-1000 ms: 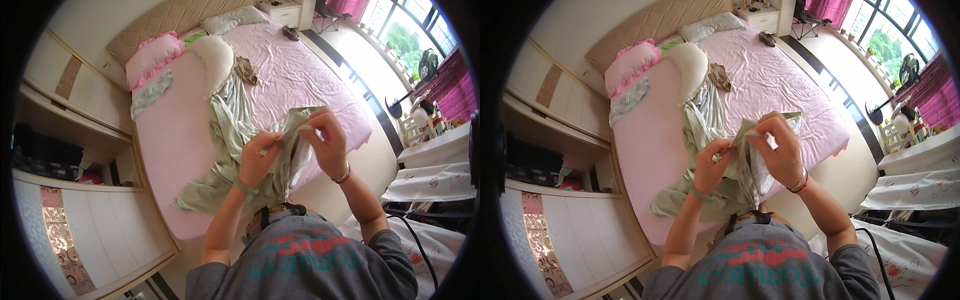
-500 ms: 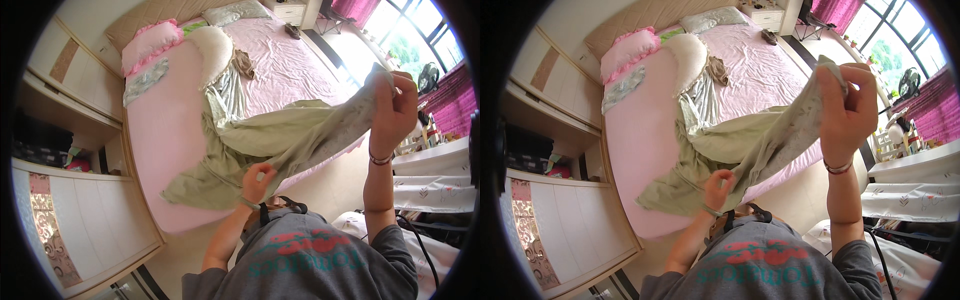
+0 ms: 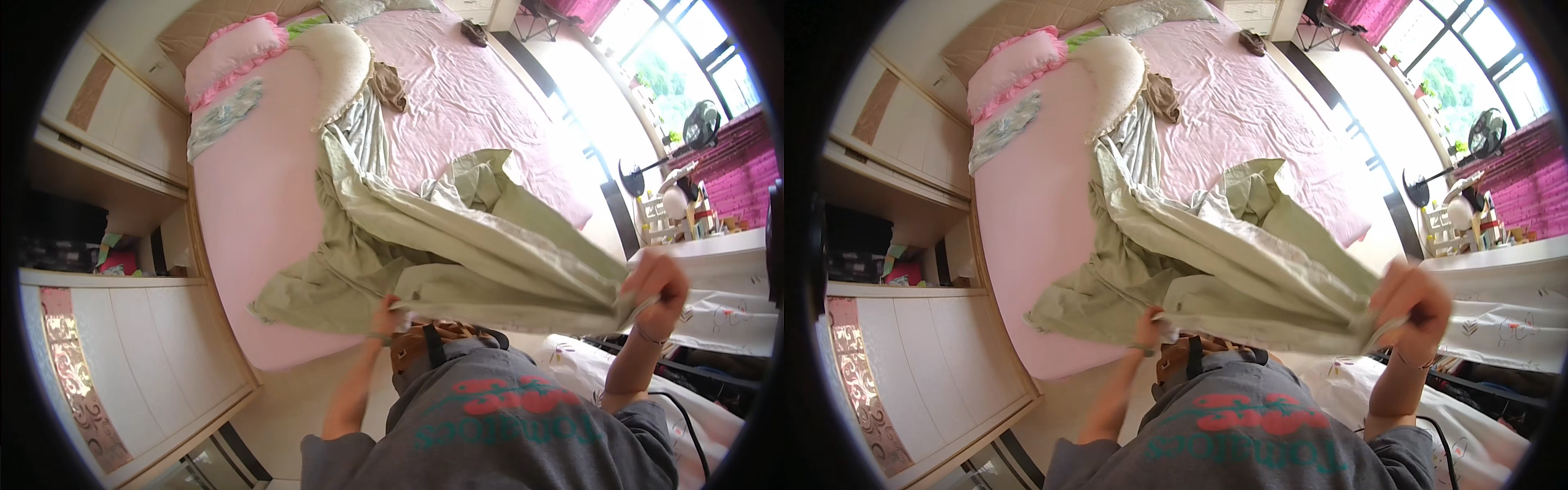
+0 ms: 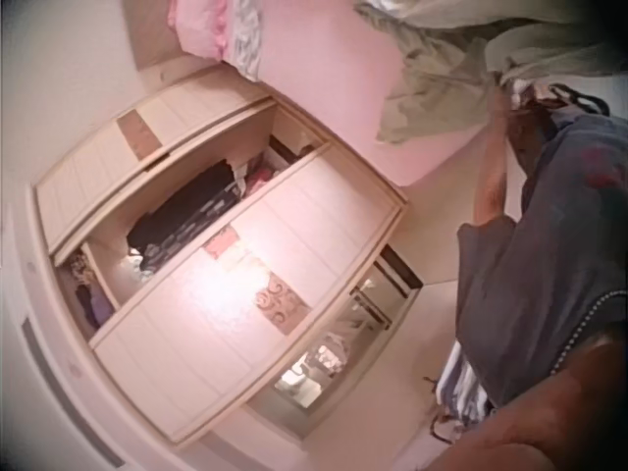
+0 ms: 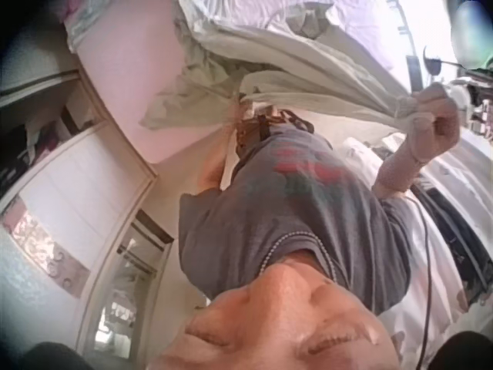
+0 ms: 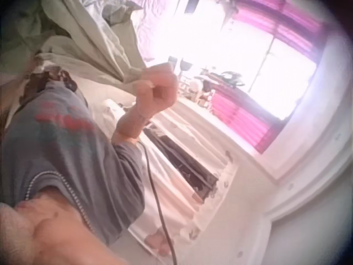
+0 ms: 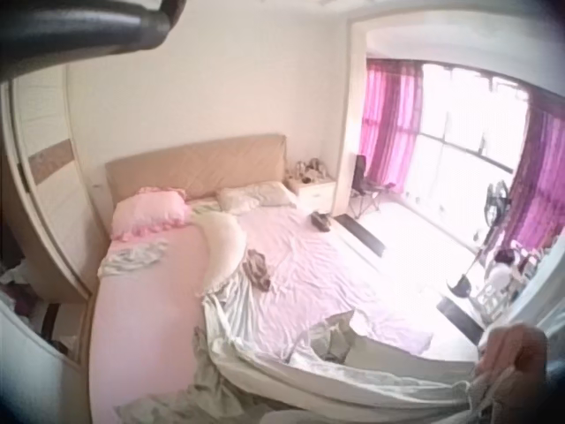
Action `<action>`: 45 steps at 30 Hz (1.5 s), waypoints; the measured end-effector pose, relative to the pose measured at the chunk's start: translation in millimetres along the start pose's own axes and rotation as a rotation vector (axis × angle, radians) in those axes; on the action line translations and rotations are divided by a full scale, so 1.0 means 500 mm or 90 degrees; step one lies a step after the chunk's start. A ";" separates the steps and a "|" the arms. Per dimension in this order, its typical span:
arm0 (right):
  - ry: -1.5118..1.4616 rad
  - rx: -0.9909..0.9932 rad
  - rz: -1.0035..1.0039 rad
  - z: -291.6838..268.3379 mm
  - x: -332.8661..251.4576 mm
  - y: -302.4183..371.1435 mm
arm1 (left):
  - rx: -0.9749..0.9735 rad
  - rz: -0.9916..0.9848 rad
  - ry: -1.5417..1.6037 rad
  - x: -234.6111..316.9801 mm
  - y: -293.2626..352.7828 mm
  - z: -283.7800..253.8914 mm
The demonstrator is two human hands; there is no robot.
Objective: The person washes a black garment in a blue basin and transfers it to a green bucket. They then move to a bedroom and fold several items of bedding, including a patterned blanket, a pillow, and a fitted sheet, placing them on the bed.
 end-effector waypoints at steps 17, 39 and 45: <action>-0.173 -0.140 0.999 0.160 0.173 0.639 | -0.033 0.383 -0.640 0.388 -0.425 -0.106; 0.461 -0.214 1.011 0.101 0.167 0.855 | -0.096 0.243 -0.777 0.282 -0.374 -0.176; 0.526 -0.151 0.789 0.028 0.298 0.665 | 0.052 0.196 -0.615 0.037 -0.125 -0.417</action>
Point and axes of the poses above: each hand's wrist, its own y-axis away from the middle knuckle, its own z-axis out of the palm, x = y × z, the point moved 7 cm from there along -y, towards the middle knuckle, and after that the axes turned 9 degrees about -z, right-handed, at the moved point
